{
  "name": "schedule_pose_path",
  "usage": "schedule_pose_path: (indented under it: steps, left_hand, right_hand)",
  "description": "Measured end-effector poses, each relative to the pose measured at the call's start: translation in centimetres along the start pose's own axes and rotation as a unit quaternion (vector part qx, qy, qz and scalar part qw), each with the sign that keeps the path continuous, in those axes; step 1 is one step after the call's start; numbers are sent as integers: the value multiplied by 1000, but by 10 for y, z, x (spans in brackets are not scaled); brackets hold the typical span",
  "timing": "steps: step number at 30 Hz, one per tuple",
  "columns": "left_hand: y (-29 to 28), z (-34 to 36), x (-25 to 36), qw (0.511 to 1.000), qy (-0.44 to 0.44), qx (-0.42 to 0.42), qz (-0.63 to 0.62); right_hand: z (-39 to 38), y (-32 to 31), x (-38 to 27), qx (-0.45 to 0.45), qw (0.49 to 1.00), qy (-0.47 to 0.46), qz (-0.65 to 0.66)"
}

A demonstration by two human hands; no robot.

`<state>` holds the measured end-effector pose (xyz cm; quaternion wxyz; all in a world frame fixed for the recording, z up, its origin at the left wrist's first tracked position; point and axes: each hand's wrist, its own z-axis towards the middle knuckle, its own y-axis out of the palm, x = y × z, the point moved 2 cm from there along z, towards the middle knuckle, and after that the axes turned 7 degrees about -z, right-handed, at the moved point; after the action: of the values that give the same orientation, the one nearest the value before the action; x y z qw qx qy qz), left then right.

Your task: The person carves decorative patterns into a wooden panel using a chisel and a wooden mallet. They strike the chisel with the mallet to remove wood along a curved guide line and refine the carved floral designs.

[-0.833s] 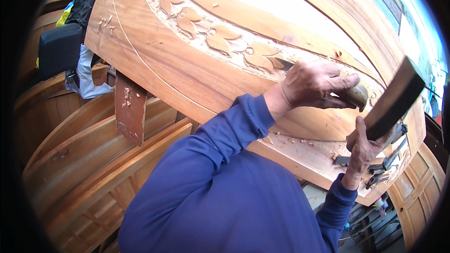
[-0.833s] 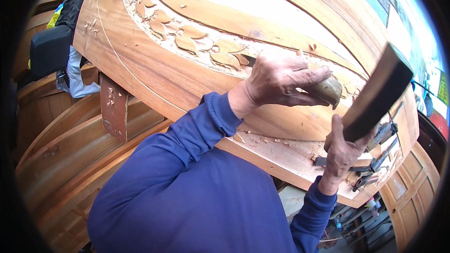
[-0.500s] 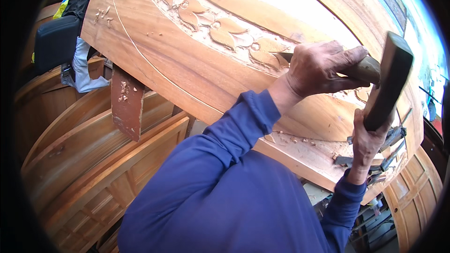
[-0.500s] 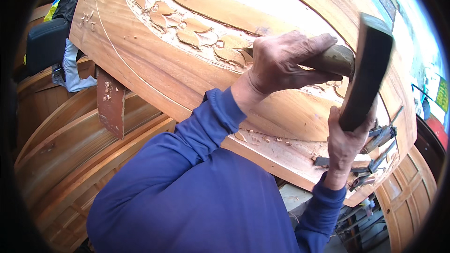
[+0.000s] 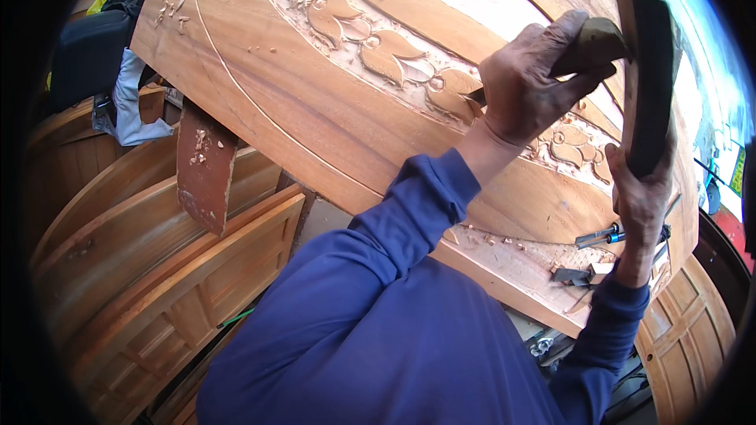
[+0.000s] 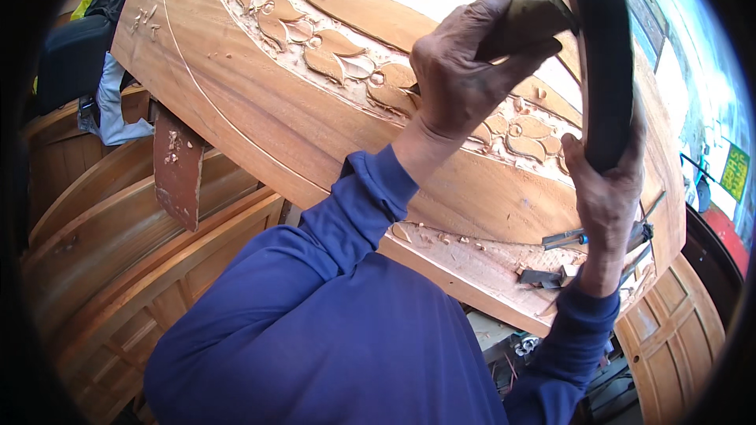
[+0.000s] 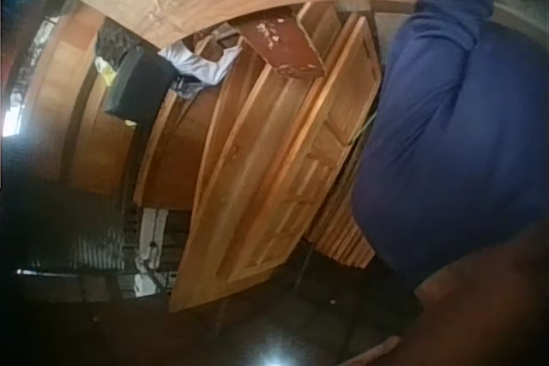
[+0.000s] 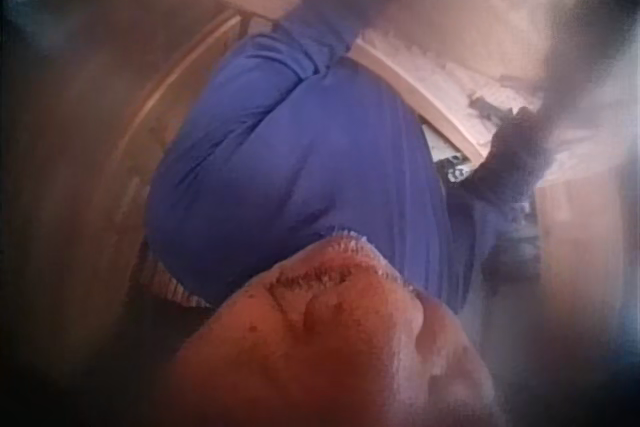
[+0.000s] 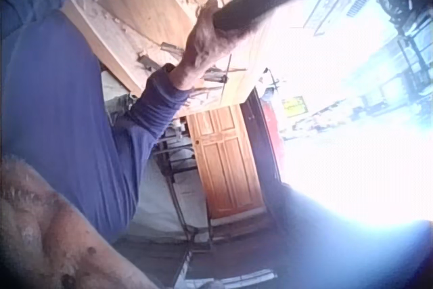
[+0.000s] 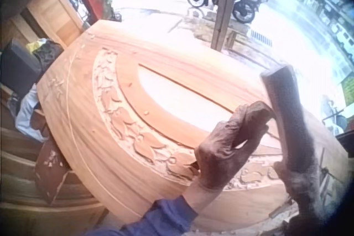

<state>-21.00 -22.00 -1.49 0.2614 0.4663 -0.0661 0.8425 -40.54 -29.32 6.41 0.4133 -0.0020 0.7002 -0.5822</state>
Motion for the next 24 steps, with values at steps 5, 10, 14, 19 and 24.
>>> schedule_pose_path:
  steps: [5, 10, 14, 19, 24]
  left_hand:
    - [-18, -30, 72, 983, 60, -173, 10]
    - [9, -56, 73, 964, 25, -265, 3]
    - [26, -37, 31, 965, 11, -250, 80]
    - [30, -36, 22, 966, -22, -241, 96]
    - [29, -41, 19, 957, -23, -267, 110]
  right_hand:
    - [-28, -15, 34, 97, 988, 33, 117]
    - [-71, -13, 59, 126, 952, 123, 250]
    - [-79, -11, 43, 154, 958, 175, 169]
    - [-82, -21, 50, 159, 950, 196, 184]
    - [-67, -23, 47, 168, 946, 184, 208]
